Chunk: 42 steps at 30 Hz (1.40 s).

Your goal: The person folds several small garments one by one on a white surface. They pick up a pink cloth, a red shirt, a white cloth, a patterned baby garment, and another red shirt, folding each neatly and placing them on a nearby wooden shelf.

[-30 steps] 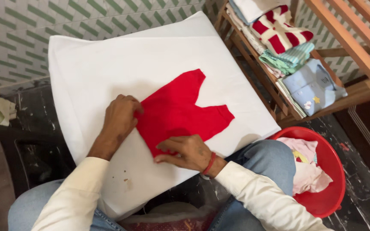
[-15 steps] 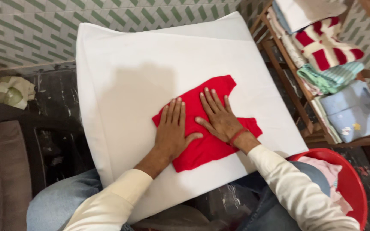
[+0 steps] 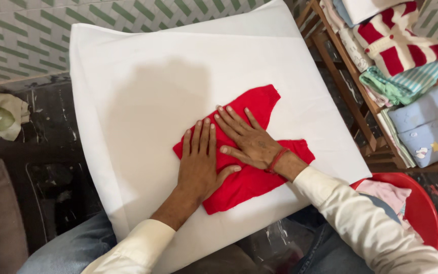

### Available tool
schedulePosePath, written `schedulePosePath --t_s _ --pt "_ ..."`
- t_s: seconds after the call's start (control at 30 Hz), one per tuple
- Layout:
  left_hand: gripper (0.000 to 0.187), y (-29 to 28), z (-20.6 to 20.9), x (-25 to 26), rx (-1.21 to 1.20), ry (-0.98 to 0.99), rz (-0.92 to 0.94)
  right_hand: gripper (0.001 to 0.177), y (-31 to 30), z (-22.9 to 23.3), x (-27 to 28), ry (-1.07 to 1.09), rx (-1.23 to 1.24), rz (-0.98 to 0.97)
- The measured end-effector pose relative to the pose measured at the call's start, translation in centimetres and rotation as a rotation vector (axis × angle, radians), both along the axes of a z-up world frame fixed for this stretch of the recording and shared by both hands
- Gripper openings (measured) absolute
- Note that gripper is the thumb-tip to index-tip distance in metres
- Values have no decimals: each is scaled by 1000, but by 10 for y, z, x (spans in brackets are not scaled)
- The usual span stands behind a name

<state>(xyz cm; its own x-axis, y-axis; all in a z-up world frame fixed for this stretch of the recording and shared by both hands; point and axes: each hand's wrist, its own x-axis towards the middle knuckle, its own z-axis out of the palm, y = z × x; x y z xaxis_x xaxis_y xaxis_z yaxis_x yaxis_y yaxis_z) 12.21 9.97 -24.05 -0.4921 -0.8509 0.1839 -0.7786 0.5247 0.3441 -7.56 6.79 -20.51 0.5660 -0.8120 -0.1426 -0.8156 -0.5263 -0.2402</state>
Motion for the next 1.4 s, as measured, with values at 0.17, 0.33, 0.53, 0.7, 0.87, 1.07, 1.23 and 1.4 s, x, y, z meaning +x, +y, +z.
schedulePosePath --t_s 0.17,0.33,0.53,0.7,0.87,1.07,1.23,1.4 --pt "117 -1 0 0 20 -46 -5 83 -16 -3 -17 69 66 -104" --pt "120 -1 3 1 46 -86 -5 84 -32 -9 -43 128 35 -263" --pt "121 -2 7 3 43 -96 -10 83 -43 -10 -67 237 -44 -415" --pt "118 0 10 2 20 -12 -13 87 -39 -1 -60 177 -57 -374" --pt "95 9 8 -1 -79 4 -48 91 2 -5 -14 43 -6 -119" --pt "97 10 3 -1 -28 -3 -25 90 4 -6 -14 125 66 -167" --pt "98 10 2 0 -26 -53 -24 89 -16 -10 -44 141 106 -333" --pt "100 9 6 -1 -14 -70 -21 90 -28 -11 -68 224 -18 -444"
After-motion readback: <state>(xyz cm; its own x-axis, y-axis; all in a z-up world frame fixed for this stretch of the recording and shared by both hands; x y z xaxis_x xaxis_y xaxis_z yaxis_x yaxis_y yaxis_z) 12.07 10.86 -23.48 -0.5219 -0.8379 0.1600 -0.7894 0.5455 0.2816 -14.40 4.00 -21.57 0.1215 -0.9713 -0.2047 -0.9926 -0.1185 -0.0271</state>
